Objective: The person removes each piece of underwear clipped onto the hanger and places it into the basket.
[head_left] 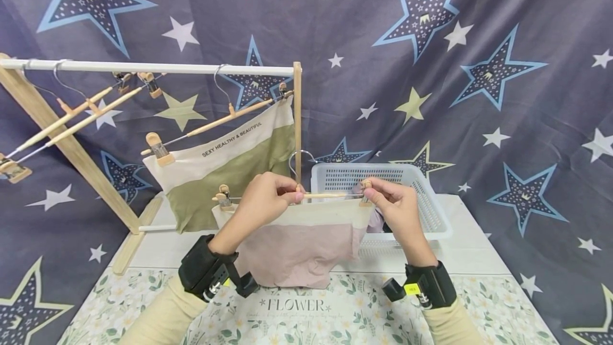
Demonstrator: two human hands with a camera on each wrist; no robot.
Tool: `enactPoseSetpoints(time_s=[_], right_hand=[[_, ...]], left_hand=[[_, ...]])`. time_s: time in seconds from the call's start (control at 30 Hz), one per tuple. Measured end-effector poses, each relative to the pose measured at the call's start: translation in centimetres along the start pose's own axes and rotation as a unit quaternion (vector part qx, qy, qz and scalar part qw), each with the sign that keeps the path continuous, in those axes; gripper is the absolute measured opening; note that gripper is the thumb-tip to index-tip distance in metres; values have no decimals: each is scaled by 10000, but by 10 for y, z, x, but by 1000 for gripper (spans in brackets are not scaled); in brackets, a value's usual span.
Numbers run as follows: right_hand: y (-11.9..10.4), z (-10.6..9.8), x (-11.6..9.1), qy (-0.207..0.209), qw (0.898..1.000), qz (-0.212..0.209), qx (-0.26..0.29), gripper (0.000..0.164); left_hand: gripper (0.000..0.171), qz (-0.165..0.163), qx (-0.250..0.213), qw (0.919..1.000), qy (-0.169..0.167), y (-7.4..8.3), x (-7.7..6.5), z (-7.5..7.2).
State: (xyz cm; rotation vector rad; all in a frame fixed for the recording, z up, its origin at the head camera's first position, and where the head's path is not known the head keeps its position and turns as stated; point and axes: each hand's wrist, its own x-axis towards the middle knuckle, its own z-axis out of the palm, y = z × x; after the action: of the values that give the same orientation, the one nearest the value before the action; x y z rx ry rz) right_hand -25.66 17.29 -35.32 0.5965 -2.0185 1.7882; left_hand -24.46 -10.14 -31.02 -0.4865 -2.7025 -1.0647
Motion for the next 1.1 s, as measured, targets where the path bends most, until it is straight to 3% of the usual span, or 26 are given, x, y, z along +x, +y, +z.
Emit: enactPoseSetpoints(time_s=[0.47,1.1], right_hand=[[3,4,-2,351,9991,29,-221,18],[5,9,-5,591,9980,-4,218,16]], left_hand=[[8,0,64,10000,3,-1,1,2],[8,-47,56,10000,-67,1,0,0]])
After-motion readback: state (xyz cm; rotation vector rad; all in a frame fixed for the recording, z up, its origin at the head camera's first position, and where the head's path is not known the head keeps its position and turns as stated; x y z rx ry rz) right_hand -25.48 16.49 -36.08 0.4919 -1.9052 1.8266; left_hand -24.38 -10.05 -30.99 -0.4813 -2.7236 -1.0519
